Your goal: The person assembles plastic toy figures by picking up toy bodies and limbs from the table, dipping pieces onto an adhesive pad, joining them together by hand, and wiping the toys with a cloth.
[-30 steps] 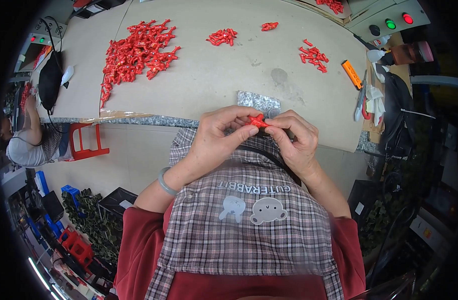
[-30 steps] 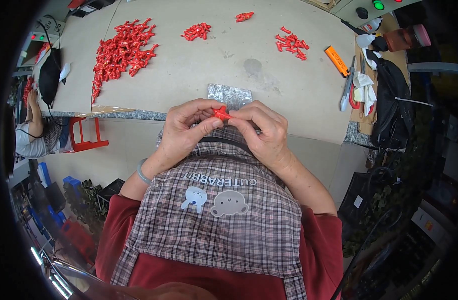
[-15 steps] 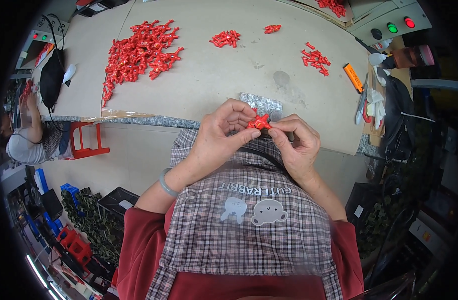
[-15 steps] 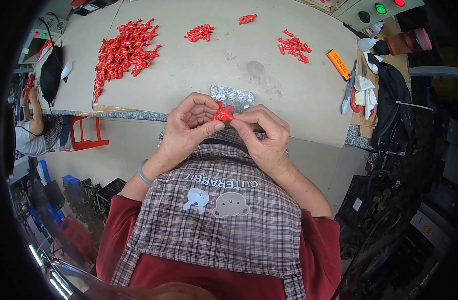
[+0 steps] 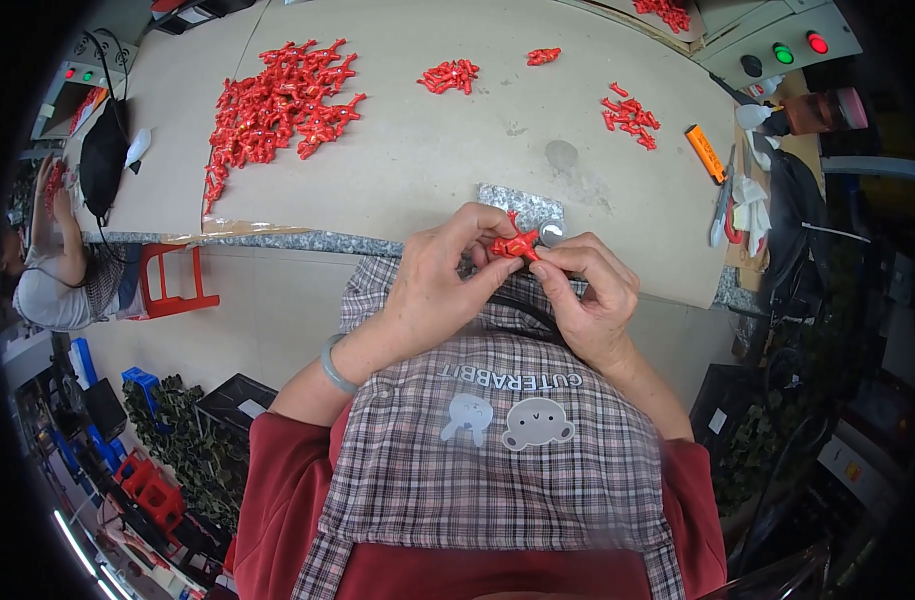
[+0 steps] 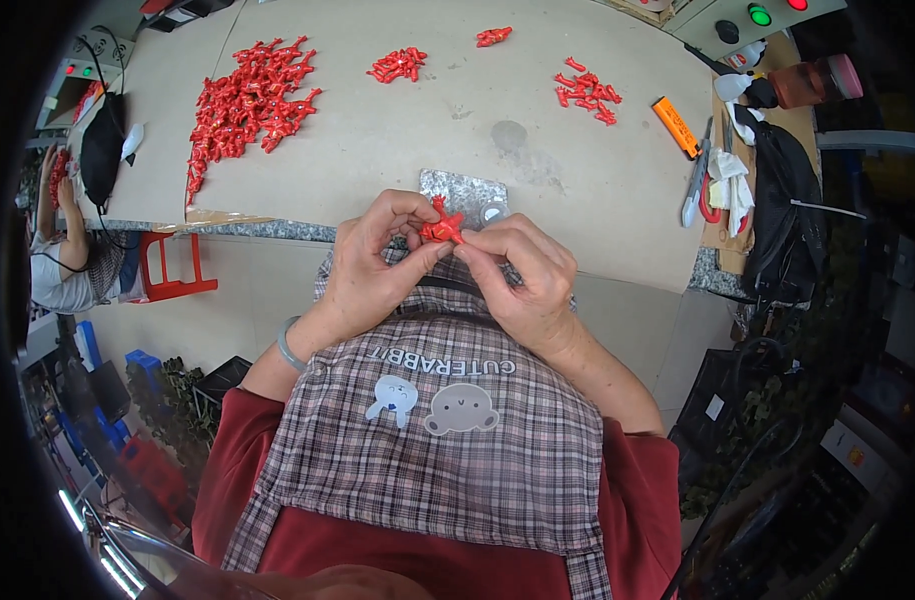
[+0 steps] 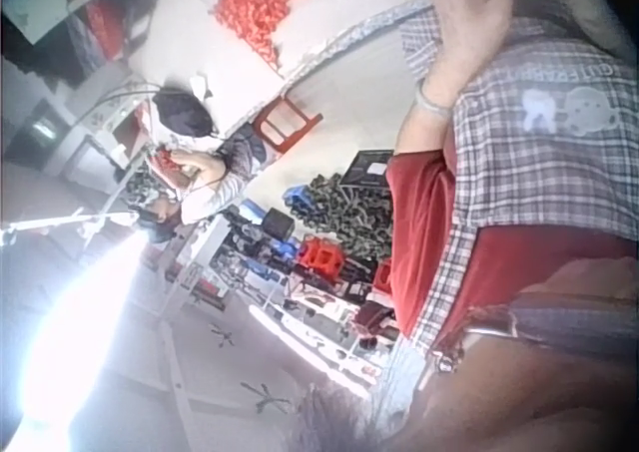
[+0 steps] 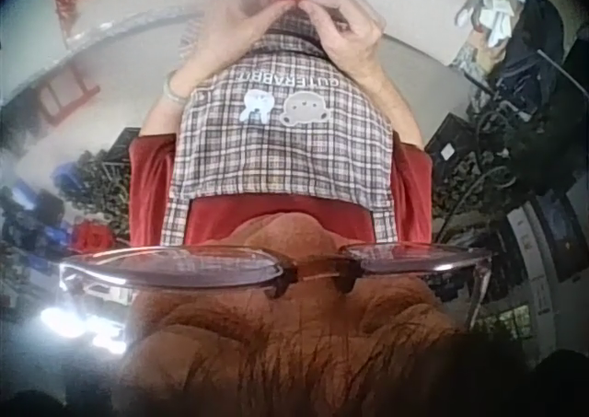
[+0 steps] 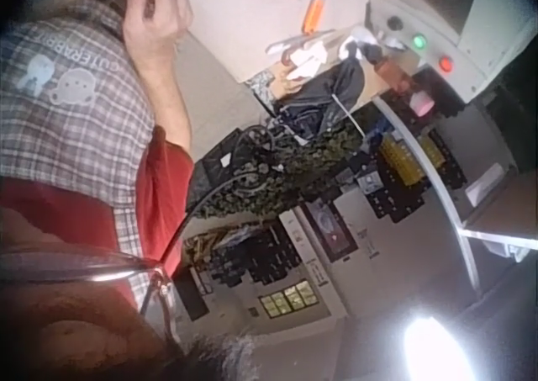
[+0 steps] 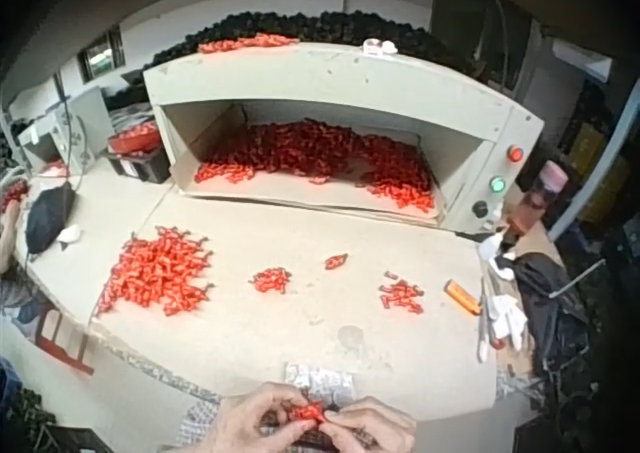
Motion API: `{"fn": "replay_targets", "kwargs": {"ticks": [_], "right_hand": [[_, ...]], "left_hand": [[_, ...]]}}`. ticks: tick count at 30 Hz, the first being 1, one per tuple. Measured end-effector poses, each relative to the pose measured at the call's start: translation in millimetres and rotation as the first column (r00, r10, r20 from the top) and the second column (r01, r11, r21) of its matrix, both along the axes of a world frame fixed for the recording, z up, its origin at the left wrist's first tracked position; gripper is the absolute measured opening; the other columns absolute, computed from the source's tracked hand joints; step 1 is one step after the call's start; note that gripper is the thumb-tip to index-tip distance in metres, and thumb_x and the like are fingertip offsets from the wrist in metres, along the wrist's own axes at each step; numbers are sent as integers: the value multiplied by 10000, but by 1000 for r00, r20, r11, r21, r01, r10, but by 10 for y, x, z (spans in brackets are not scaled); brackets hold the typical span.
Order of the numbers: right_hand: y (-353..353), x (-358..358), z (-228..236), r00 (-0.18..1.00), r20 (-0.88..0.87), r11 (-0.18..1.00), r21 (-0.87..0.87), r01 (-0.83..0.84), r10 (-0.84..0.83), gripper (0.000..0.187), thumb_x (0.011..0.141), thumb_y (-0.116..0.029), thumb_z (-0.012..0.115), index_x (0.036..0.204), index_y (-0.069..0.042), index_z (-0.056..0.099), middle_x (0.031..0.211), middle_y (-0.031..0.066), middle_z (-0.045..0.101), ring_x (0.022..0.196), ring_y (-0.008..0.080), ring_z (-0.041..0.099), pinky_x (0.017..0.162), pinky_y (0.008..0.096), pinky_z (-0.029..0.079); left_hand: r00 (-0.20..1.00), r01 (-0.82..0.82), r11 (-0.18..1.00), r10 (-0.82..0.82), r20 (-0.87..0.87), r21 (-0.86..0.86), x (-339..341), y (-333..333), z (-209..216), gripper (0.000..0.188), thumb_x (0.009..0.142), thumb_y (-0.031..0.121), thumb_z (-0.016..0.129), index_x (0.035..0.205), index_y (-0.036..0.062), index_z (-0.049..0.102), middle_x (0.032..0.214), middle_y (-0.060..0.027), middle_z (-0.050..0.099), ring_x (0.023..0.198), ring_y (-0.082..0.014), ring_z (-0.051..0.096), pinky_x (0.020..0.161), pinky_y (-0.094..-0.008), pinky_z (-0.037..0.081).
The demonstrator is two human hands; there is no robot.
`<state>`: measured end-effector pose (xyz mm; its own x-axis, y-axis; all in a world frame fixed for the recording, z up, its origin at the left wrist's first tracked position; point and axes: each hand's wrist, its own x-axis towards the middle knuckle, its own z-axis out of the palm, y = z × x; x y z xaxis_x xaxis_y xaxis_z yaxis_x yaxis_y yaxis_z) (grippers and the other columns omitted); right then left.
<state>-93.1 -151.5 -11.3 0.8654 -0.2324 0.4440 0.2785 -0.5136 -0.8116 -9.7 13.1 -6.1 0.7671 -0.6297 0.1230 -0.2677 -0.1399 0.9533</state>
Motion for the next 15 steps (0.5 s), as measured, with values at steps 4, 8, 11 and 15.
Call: {"fn": "replay_targets", "kwargs": {"ticks": [4,8,11,15], "right_hand": [[0,2,-14,1000,6,1000,-16,12,-12,140,739,52,767,843,19,680,772,115,671,630,172,651,539,260,506],[0,-4,-26,1000,-1,1000,9,14,-14,141,737,50,764,845,17,680,770,118,673,639,184,651,548,266,505],[1,-8,-39,1000,-8,1000,14,19,-19,142,737,46,764,848,13,681,757,113,671,637,190,649,549,272,503],[6,6,-31,1000,4,1000,-1,27,-27,146,738,43,766,852,9,682,744,108,669,638,196,650,545,276,498]], "left_hand": [[1000,-10,999,11,19,-33,7,-6,-14,289,803,36,741,1047,32,587,872,-75,705,664,-132,651,599,-257,519],[1000,8,999,-9,-27,-39,20,-6,-18,281,802,35,744,1038,30,591,873,-65,708,662,-103,635,604,-235,514],[999,10,999,-12,-44,-35,19,-9,-30,296,801,34,747,1045,28,581,877,-58,712,652,-91,624,604,-225,511],[1000,-15,998,13,-26,-55,14,-22,-48,321,800,32,747,1060,29,559,891,-63,718,626,-96,624,591,-225,510]]}}
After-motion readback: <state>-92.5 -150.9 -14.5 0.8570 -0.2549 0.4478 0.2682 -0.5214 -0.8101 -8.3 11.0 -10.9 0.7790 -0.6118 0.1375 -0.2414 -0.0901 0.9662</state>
